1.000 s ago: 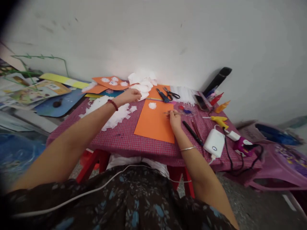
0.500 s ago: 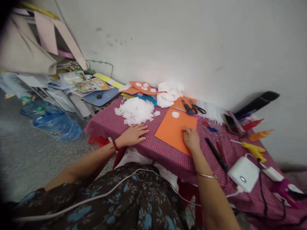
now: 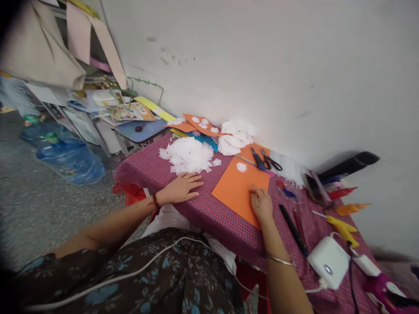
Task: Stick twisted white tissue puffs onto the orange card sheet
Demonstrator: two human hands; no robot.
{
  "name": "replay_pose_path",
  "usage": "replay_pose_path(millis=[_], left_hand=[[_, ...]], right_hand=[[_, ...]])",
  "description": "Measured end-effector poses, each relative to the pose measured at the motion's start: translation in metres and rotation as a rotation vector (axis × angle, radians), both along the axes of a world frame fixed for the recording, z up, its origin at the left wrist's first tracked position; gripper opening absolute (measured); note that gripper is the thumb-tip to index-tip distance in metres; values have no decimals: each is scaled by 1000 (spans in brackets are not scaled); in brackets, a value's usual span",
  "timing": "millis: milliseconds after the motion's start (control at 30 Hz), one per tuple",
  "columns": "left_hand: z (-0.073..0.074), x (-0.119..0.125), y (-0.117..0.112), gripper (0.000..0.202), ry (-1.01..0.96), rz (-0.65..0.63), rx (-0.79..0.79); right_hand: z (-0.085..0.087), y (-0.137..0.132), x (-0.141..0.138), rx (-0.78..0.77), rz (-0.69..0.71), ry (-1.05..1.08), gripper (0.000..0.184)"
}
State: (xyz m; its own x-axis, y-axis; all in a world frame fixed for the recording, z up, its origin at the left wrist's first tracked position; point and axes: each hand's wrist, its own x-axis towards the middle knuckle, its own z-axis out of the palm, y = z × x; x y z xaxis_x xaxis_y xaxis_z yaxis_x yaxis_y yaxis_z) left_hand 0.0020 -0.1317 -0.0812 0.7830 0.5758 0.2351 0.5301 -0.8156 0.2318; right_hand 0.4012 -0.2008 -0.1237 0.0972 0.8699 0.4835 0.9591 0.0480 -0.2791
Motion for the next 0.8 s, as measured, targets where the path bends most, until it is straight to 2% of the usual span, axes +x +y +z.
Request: replay_pose_path(millis=[167, 467, 567, 633, 700, 800], left_hand=[[-2, -1, -1, 52, -17, 16, 6], [-7, -6, 5, 43, -104, -107, -25], [-10, -6, 5, 37, -191, -154, -66], [-9, -8, 6, 29, -324, -186, -136], [-4, -15, 13, 23, -548, -95, -226], [9, -37, 33, 18, -916, 305, -283]], right_hand=[[-1, 0, 3, -2, 6, 3, 28], [5, -3, -2, -15, 4, -3, 28], [5, -3, -2, -20, -1, -3, 28], [5, -3, -2, -14, -7, 0, 28], [4, -3, -2, -7, -19, 7, 28], [3, -2, 1, -19, -30, 22, 28]])
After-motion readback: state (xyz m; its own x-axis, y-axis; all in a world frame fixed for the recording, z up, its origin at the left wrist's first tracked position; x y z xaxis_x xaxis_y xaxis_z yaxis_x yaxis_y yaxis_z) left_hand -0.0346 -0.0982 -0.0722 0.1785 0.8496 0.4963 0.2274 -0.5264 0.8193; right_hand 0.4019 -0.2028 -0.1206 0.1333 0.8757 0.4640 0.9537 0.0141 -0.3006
